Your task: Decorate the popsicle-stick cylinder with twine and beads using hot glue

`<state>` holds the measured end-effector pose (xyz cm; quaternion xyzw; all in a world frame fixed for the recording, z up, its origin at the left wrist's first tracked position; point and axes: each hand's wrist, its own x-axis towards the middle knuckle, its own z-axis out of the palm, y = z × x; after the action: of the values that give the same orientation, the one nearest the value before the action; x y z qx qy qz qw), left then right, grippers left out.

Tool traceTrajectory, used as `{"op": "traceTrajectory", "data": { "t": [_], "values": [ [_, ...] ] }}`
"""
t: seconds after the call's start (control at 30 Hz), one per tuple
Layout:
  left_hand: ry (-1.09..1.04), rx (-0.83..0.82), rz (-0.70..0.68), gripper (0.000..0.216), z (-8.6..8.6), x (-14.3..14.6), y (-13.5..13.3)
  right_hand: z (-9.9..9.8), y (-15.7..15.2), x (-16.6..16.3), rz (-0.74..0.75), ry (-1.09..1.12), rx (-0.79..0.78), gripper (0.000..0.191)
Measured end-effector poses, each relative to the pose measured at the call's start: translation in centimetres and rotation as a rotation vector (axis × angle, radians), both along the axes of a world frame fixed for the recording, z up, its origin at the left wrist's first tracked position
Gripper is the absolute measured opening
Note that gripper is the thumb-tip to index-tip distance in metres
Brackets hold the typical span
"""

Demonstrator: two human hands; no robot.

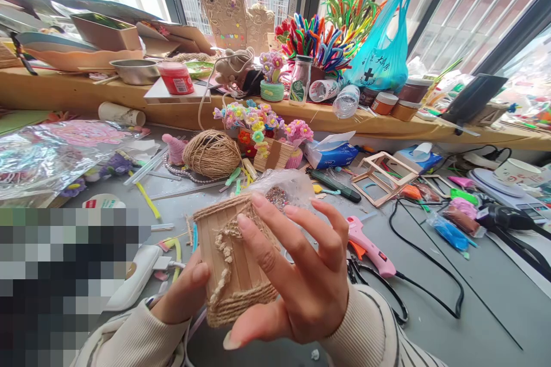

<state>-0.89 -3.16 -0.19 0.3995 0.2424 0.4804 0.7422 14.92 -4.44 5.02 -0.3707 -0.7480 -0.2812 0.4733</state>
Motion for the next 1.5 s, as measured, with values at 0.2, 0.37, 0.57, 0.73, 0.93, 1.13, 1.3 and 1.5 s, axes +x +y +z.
{"op": "traceTrajectory", "data": {
  "t": [0.2,0.37,0.57,0.73,0.93,1.13,1.3,1.5],
  "values": [
    [0.024,-0.009,-0.018,0.078,0.4,0.0,0.0,-0.1,0.0,0.0,0.015,0.012,-0.012,0.062],
    [-0.003,0.019,-0.024,0.075,-0.1,0.0,0.2,-0.2,-0.1,0.2,0.015,0.019,-0.034,0.066],
    [-0.025,0.012,-0.011,0.066,-0.5,-0.1,0.2,-0.1,0.0,0.1,0.017,0.012,-0.021,0.062],
    [-0.018,0.01,0.008,0.065,-0.3,0.0,0.0,0.0,0.0,0.1,0.019,0.008,-0.025,0.063],
    [-0.023,0.006,0.025,0.063,-0.2,0.1,0.0,-0.2,-0.1,0.0,0.005,0.0,-0.027,0.061],
    [0.017,0.04,0.064,0.056,-0.1,0.2,0.5,0.6,0.1,1.4,-0.064,-0.019,-0.035,0.039],
    [0.008,0.05,0.138,0.052,0.2,0.4,0.8,1.4,0.2,3.0,-0.169,0.041,0.024,0.016],
    [-0.027,0.06,0.123,0.057,0.4,0.7,1.1,-0.2,-0.6,6.5,-0.284,0.04,-0.002,0.015]
  ]
}}
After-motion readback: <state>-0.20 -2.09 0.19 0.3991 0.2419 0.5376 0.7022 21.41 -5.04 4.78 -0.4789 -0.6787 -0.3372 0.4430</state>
